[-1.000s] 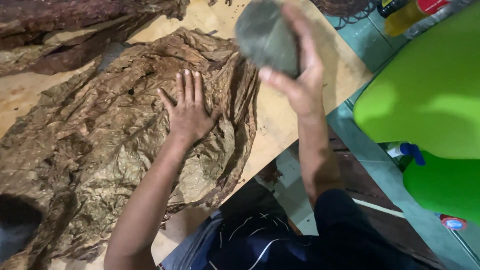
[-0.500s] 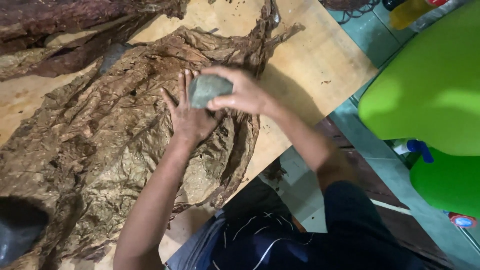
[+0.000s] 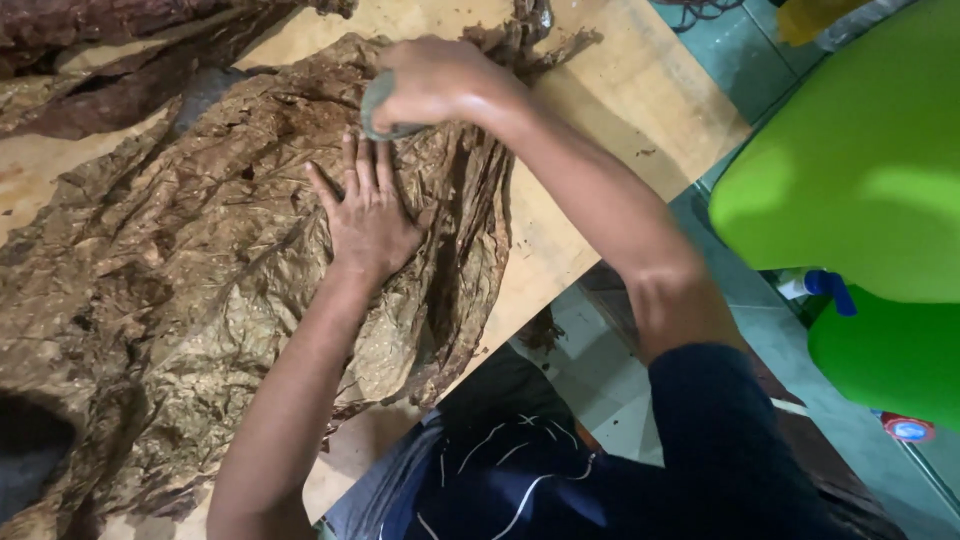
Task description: Flattening large dried tobacco leaves on a table and weighing them down with stones to keep them flat.
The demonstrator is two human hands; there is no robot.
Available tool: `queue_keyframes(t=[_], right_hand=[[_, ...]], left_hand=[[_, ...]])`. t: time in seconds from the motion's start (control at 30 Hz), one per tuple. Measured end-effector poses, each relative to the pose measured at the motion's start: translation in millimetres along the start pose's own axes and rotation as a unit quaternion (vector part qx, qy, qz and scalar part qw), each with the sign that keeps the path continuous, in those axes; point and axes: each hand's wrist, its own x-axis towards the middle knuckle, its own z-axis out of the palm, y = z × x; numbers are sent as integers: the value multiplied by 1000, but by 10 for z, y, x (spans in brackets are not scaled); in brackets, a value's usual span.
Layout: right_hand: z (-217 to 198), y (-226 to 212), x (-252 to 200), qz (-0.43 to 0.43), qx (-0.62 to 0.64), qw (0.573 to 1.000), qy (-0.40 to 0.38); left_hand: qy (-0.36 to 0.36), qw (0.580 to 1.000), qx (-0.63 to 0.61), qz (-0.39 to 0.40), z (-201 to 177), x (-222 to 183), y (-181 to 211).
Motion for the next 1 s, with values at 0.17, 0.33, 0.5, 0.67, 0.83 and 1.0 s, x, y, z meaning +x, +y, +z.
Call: queue_keyframes(t=[0.17, 0.33, 0.5, 0.67, 0.83, 1.0], right_hand=[[59, -257, 356, 39, -153, 986, -52], [101, -281, 520, 22, -204, 978, -47], [149, -277, 423, 25, -222, 975, -11], [260, -66, 291, -27, -224, 974, 4], [700, 489, 171, -88, -136, 984, 75], [1549, 1334, 651, -194, -216, 894, 341]], left_hand=[[-128, 983, -130, -5, -839, -264, 127], [35, 979, -198, -12, -1021, -478, 504], [53, 980, -151, 119, -974, -567, 777], [209, 962, -67, 164, -573, -641, 989], [195, 960, 22, 198, -261, -824, 1264], [346, 919, -9, 190, -175, -859, 1366]])
